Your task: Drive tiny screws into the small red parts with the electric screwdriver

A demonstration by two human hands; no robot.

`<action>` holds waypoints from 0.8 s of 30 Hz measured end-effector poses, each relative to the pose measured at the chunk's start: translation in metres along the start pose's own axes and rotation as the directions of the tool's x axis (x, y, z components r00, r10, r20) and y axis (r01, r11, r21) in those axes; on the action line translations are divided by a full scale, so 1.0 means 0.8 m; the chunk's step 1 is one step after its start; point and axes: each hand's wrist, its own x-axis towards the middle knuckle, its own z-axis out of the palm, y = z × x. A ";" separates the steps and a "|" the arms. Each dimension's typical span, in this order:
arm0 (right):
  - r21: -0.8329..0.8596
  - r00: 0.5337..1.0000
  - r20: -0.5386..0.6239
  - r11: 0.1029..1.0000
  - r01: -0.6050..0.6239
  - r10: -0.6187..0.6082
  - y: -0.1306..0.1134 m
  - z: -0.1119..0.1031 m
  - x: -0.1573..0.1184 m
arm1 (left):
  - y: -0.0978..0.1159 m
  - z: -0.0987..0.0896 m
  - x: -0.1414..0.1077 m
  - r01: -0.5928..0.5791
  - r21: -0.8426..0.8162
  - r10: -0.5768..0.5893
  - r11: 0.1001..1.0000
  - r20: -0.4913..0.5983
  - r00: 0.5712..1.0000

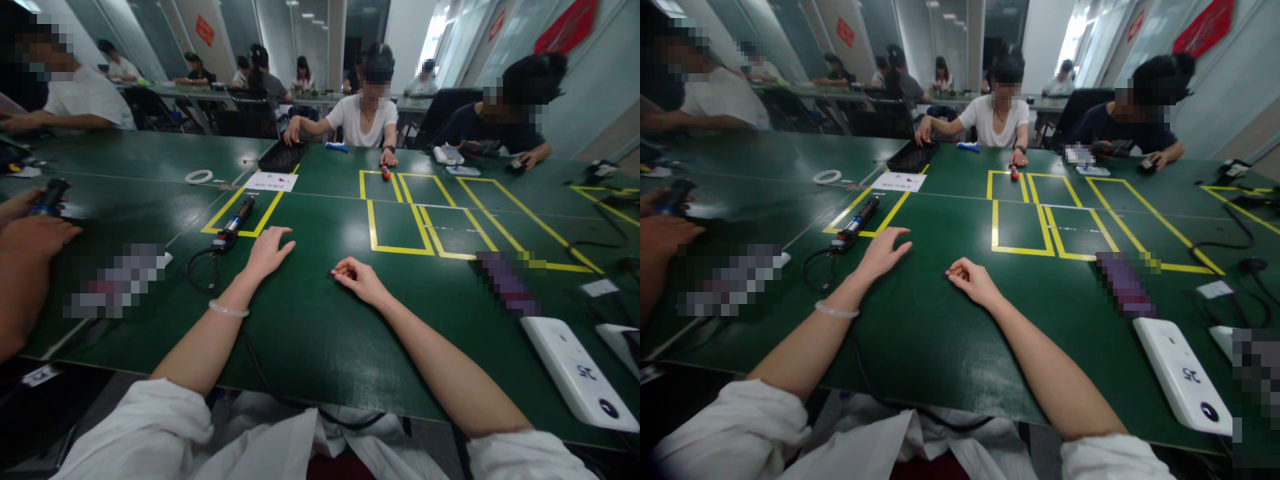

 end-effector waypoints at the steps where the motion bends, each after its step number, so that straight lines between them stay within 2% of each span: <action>1: -0.004 1.000 0.003 1.000 0.003 -0.003 0.000 0.000 0.000 | -0.015 -0.005 0.002 0.077 0.105 -0.070 0.991 -0.067 0.995; 3: -0.007 1.000 0.006 1.000 0.008 -0.008 -0.001 0.000 0.000 | -0.046 -0.015 0.003 0.254 0.246 -0.209 0.935 -0.195 0.958; 6: -0.009 1.000 0.008 1.000 0.009 -0.009 -0.002 0.000 -0.001 | -0.088 -0.028 -0.002 0.466 0.305 -0.378 0.830 -0.306 0.874; 9: -0.010 1.000 0.012 1.000 0.010 -0.010 -0.003 0.000 -0.001 | -0.119 -0.036 -0.008 0.561 0.307 -0.500 0.769 -0.258 0.827; 12: -0.019 1.000 0.016 1.000 0.016 -0.016 -0.003 -0.001 -0.001 | -0.136 -0.041 -0.009 0.561 0.333 -0.540 0.758 -0.163 0.826; 15: -0.059 1.000 0.021 0.998 0.020 -0.019 -0.006 -0.001 -0.001 | -0.141 -0.046 -0.006 0.552 0.319 -0.548 0.770 -0.113 0.829; 18: -0.136 0.999 -0.002 0.989 0.052 -0.053 -0.008 -0.001 0.000 | -0.135 -0.048 -0.004 0.541 0.287 -0.542 0.791 -0.082 0.836; 21: -0.187 0.994 -0.033 0.978 0.094 -0.102 -0.005 0.000 0.001 | -0.119 -0.044 -0.003 0.516 0.292 -0.514 0.806 -0.089 0.853; 24: -0.177 0.996 -0.029 0.981 0.083 -0.090 0.000 0.001 0.003 | -0.095 -0.032 -0.001 0.487 0.330 -0.484 0.809 -0.098 0.870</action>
